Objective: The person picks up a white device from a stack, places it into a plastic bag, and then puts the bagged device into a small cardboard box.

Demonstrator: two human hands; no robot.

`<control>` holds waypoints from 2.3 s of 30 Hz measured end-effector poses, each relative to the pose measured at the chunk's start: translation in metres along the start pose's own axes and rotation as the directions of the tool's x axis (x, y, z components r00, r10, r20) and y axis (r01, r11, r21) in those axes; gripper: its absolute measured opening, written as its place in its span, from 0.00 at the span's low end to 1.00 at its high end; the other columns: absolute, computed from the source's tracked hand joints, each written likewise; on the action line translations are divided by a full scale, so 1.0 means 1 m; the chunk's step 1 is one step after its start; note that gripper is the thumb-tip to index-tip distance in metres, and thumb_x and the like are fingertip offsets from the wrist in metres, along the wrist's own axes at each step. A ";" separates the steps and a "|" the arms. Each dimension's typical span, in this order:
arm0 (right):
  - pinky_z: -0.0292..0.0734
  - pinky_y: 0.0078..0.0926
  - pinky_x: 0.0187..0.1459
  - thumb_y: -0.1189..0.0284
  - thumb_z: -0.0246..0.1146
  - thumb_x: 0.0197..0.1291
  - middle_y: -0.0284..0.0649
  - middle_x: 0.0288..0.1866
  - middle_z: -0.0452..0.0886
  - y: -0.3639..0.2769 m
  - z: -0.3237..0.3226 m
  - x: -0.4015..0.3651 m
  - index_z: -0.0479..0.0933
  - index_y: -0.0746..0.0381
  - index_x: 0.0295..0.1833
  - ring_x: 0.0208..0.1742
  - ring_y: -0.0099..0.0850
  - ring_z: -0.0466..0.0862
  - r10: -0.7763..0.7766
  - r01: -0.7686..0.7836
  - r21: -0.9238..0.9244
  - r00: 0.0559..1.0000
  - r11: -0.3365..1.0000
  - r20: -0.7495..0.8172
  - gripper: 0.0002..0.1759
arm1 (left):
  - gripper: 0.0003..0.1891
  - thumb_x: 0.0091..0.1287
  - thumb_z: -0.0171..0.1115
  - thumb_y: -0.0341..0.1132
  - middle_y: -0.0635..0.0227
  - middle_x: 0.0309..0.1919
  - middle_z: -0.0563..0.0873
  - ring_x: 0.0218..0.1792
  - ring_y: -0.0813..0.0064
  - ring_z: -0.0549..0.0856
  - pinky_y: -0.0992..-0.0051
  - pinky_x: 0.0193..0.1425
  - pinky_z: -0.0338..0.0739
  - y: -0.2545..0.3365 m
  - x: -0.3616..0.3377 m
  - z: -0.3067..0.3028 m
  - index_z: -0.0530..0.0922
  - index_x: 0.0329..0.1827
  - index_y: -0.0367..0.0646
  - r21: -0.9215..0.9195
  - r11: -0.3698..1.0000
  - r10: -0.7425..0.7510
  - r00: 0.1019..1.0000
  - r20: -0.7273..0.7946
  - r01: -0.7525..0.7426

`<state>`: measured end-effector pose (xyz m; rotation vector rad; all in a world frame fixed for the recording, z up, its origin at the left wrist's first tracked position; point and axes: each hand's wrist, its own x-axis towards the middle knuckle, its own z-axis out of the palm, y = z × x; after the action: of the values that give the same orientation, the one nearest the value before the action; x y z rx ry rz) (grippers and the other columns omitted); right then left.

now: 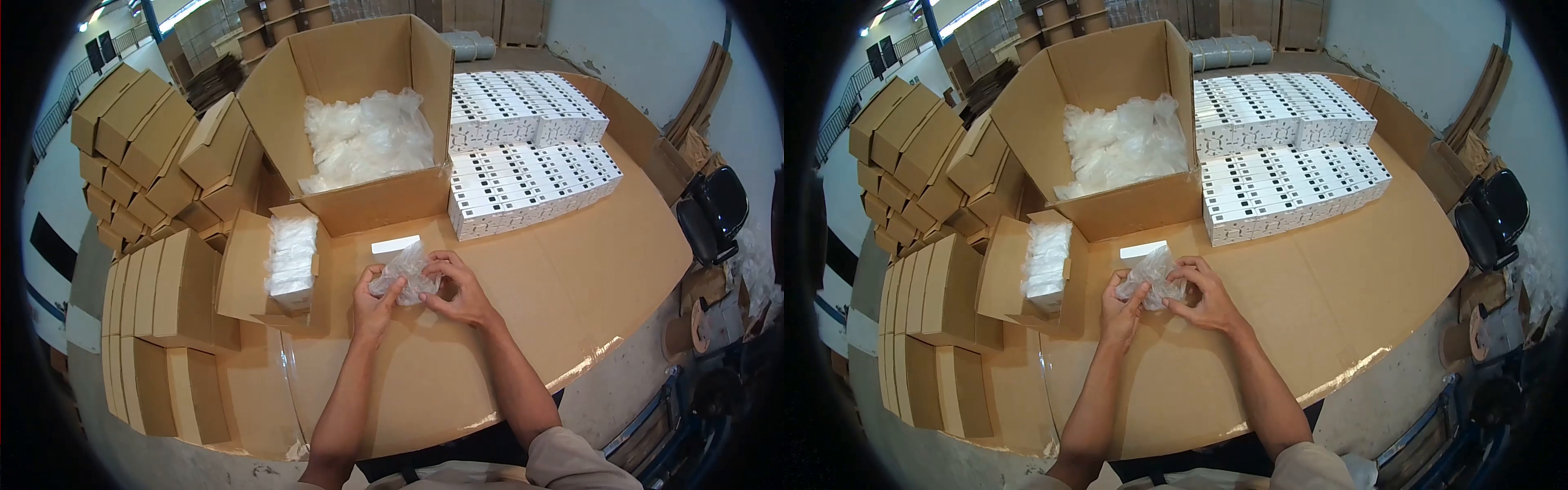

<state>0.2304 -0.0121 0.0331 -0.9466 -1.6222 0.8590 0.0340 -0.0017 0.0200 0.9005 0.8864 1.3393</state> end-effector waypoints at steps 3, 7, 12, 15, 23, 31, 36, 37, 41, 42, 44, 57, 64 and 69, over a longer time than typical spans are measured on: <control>0.74 0.22 0.39 0.69 0.77 0.62 0.34 0.50 0.79 0.010 0.002 0.000 0.82 0.60 0.43 0.41 0.20 0.77 0.089 -0.100 0.164 0.993 0.981 0.074 0.12 | 0.15 0.68 0.77 0.30 0.73 0.40 0.86 0.38 0.86 0.82 0.82 0.38 0.76 -0.003 0.004 0.000 0.79 0.51 0.42 0.033 0.999 0.031 0.999 0.014 -0.031; 0.67 0.18 0.34 0.69 0.73 0.69 0.25 0.33 0.74 0.005 -0.006 0.000 0.77 0.61 0.35 0.34 0.16 0.72 0.289 -0.329 0.220 0.937 0.918 0.197 0.13 | 0.12 0.70 0.76 0.32 0.75 0.37 0.85 0.33 0.87 0.80 0.82 0.35 0.74 0.000 0.003 -0.002 0.79 0.49 0.42 0.136 0.987 0.092 0.996 -0.013 -0.090; 0.63 0.16 0.33 0.68 0.71 0.72 0.22 0.29 0.71 0.017 -0.015 0.009 0.75 0.60 0.32 0.33 0.14 0.69 0.226 -0.182 0.350 0.970 0.919 -0.088 0.16 | 0.10 0.74 0.72 0.34 0.73 0.35 0.84 0.27 0.85 0.79 0.82 0.30 0.73 0.004 0.006 -0.020 0.78 0.47 0.42 0.110 0.994 -0.018 0.999 -0.050 0.023; 0.68 0.15 0.35 0.67 0.72 0.72 0.26 0.33 0.75 0.023 -0.017 0.009 0.77 0.61 0.40 0.34 0.15 0.73 0.209 -0.115 0.429 0.961 0.896 -0.179 0.12 | 0.11 0.75 0.70 0.35 0.68 0.37 0.87 0.28 0.81 0.82 0.81 0.31 0.77 -0.002 0.008 -0.023 0.76 0.49 0.43 0.121 0.992 0.026 0.999 -0.035 -0.022; 0.77 0.18 0.43 0.72 0.72 0.70 0.33 0.45 0.84 -0.005 0.021 0.011 0.75 0.63 0.61 0.44 0.20 0.83 0.307 -0.108 0.650 0.930 0.752 -0.201 0.18 | 0.10 0.75 0.68 0.28 0.57 0.44 0.89 0.41 0.75 0.90 0.75 0.41 0.87 -0.001 0.005 -0.011 0.75 0.51 0.37 0.075 0.985 0.156 0.987 -0.036 -0.153; 0.73 0.16 0.36 0.75 0.72 0.69 0.28 0.33 0.82 0.021 0.029 0.003 0.80 0.63 0.46 0.34 0.15 0.77 0.188 -0.163 0.178 0.973 0.970 -0.133 0.07 | 0.07 0.78 0.65 0.30 0.67 0.40 0.88 0.41 0.83 0.85 0.81 0.45 0.80 -0.001 0.000 -0.002 0.77 0.46 0.37 0.226 0.955 0.212 0.975 -0.064 -0.193; 0.68 0.17 0.33 0.75 0.75 0.66 0.24 0.29 0.73 0.004 0.026 0.002 0.74 0.61 0.37 0.32 0.13 0.72 0.288 -0.294 0.133 0.956 0.947 0.065 0.13 | 0.14 0.84 0.57 0.38 0.79 0.28 0.76 0.30 0.88 0.74 0.80 0.34 0.71 -0.004 0.003 -0.001 0.75 0.38 0.41 0.375 0.890 0.368 0.893 -0.259 -0.258; 0.67 0.17 0.32 0.75 0.75 0.66 0.23 0.28 0.72 0.005 0.025 0.002 0.73 0.61 0.36 0.31 0.13 0.71 0.299 -0.310 0.163 0.950 0.937 0.092 0.15 | 0.15 0.84 0.55 0.39 0.80 0.27 0.74 0.29 0.88 0.72 0.80 0.33 0.69 -0.002 0.001 0.001 0.74 0.37 0.42 0.378 0.889 0.375 0.884 -0.281 -0.257; 0.65 0.15 0.31 0.74 0.75 0.67 0.22 0.29 0.72 0.006 0.034 0.004 0.75 0.60 0.38 0.29 0.13 0.70 0.253 -0.237 0.476 0.967 0.847 0.031 0.13 | 0.17 0.85 0.54 0.40 0.78 0.24 0.71 0.27 0.86 0.69 0.78 0.32 0.67 0.012 -0.005 0.005 0.73 0.36 0.41 0.443 0.874 0.350 0.890 -0.292 -0.198; 0.66 0.15 0.32 0.74 0.74 0.68 0.23 0.30 0.73 0.005 0.035 0.005 0.75 0.60 0.41 0.30 0.13 0.71 0.268 -0.244 0.514 0.963 0.823 0.029 0.11 | 0.17 0.85 0.54 0.40 0.77 0.24 0.71 0.27 0.85 0.69 0.77 0.31 0.67 0.008 -0.003 0.002 0.73 0.35 0.40 0.484 0.848 0.378 0.887 -0.266 -0.216; 0.68 0.15 0.34 0.72 0.72 0.70 0.24 0.33 0.76 0.002 0.033 0.010 0.76 0.60 0.46 0.32 0.12 0.72 0.298 -0.257 0.585 0.954 0.770 0.027 0.09 | 0.18 0.85 0.54 0.40 0.74 0.23 0.71 0.26 0.83 0.69 0.76 0.31 0.67 -0.003 0.001 -0.005 0.72 0.34 0.39 0.559 0.790 0.428 0.879 -0.209 -0.252; 0.75 0.18 0.45 0.73 0.69 0.73 0.27 0.38 0.81 0.004 0.019 0.007 0.78 0.60 0.45 0.40 0.16 0.78 0.422 -0.263 0.741 0.906 0.618 -0.030 0.06 | 0.19 0.84 0.55 0.40 0.74 0.22 0.74 0.24 0.84 0.69 0.75 0.28 0.66 -0.005 0.000 -0.005 0.77 0.33 0.37 0.577 0.757 0.431 0.898 -0.087 -0.307; 0.72 0.16 0.44 0.69 0.67 0.76 0.27 0.41 0.81 0.007 0.023 0.004 0.77 0.59 0.45 0.42 0.15 0.77 0.327 -0.125 0.730 0.935 0.672 -0.140 0.07 | 0.17 0.84 0.57 0.39 0.77 0.25 0.77 0.27 0.86 0.72 0.78 0.31 0.69 -0.003 -0.002 -0.003 0.80 0.35 0.38 0.523 0.817 0.379 0.910 -0.170 -0.242; 0.70 0.21 0.39 0.65 0.62 0.80 0.26 0.35 0.77 -0.006 0.033 0.006 0.75 0.61 0.43 0.37 0.17 0.74 0.326 -0.256 0.314 0.925 0.914 -0.196 0.12 | 0.17 0.84 0.56 0.41 0.76 0.27 0.78 0.30 0.83 0.74 0.76 0.35 0.72 -0.002 0.002 -0.007 0.80 0.38 0.37 0.603 0.742 0.488 0.852 -0.187 -0.293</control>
<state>0.1965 -0.0120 0.0338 -1.0592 -1.1240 1.1004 0.0287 0.0003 0.0155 1.4019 1.4634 1.6703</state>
